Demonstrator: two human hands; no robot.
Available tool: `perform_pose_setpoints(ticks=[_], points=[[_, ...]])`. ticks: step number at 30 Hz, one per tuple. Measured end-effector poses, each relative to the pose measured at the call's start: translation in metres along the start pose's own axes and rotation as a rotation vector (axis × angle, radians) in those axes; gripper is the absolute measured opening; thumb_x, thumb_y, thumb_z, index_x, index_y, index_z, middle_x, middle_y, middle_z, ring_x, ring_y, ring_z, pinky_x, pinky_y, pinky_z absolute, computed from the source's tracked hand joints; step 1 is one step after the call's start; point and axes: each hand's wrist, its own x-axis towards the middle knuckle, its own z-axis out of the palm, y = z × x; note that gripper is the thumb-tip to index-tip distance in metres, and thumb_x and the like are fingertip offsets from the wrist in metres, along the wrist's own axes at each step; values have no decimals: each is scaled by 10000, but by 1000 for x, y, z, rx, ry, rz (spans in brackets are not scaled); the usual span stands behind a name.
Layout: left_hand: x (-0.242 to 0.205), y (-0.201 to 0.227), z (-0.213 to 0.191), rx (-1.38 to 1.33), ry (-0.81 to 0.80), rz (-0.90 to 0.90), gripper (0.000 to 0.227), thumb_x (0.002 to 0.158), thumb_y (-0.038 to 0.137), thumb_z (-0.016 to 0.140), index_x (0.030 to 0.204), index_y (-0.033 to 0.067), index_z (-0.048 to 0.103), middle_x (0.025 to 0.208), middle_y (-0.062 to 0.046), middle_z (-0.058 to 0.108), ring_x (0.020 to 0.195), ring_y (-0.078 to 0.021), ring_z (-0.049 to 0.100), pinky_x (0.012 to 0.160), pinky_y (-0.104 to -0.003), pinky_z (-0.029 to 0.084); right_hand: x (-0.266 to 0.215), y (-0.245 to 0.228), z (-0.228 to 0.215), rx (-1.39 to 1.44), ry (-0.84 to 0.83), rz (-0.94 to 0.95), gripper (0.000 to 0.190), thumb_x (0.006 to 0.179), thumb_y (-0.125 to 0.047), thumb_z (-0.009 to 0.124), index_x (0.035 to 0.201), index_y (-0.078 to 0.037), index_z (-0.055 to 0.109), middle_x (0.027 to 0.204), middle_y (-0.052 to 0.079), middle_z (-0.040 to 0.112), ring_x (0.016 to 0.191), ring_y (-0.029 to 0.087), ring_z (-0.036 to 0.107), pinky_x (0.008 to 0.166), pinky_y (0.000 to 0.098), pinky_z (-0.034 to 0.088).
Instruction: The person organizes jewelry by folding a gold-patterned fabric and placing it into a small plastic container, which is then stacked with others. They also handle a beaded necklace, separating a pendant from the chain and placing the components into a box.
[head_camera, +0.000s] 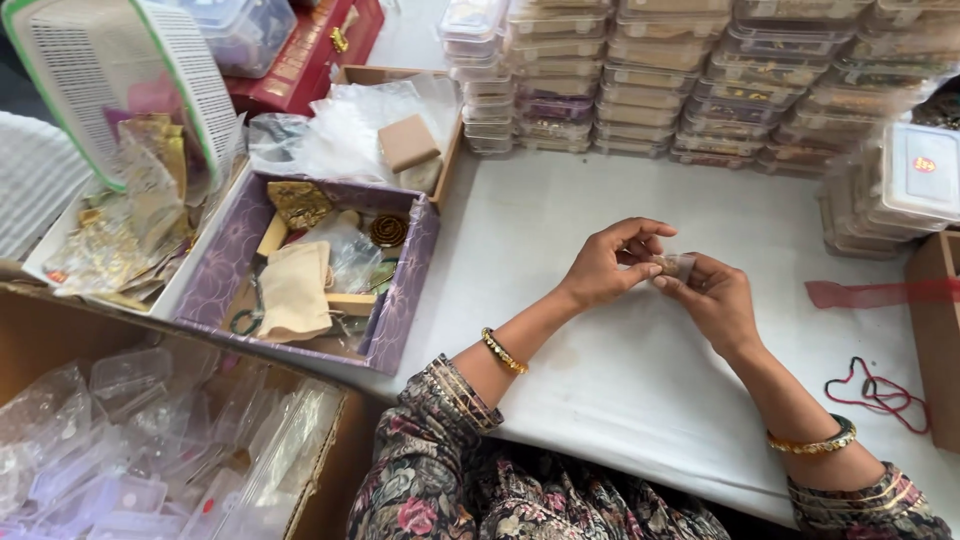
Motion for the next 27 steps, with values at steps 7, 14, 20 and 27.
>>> perform_pose_setpoints(ticks=[7,14,20,27], points=[[20,60,-33,309,294,356,253,974,33,702,1204,137,714,1012,11,692,884,-68,673,839,-238,606,2,-5,-1,144,-36,5,215,939,-94,713,1132,2,719,1034,96,772,944,128,711,874,281,591],[76,136,-209,258,820,395,261,976,340,637,957,101,739,700,-16,694,532,-109,551,544,-301,460,5,-9,4,97,-35,125,282,935,-91,710,1192,26,710,1082,129,766,947,173,722,830,318,607],[47,172,-341,924,809,407,284,919,215,719,808,-10,586,720,-80,625,636,-228,577,627,-365,475,3,-6,-2,213,-92,156,308,942,-109,698,1212,39,696,1086,137,762,938,188,726,784,320,602],[-37,98,-393,1424,863,-840,481,829,555,780,1134,183,757,1455,-122,521,1441,-364,320,1140,-683,284,9,-2,3,117,-128,193,343,940,-125,681,1242,36,697,1084,140,773,943,197,730,782,341,602]])
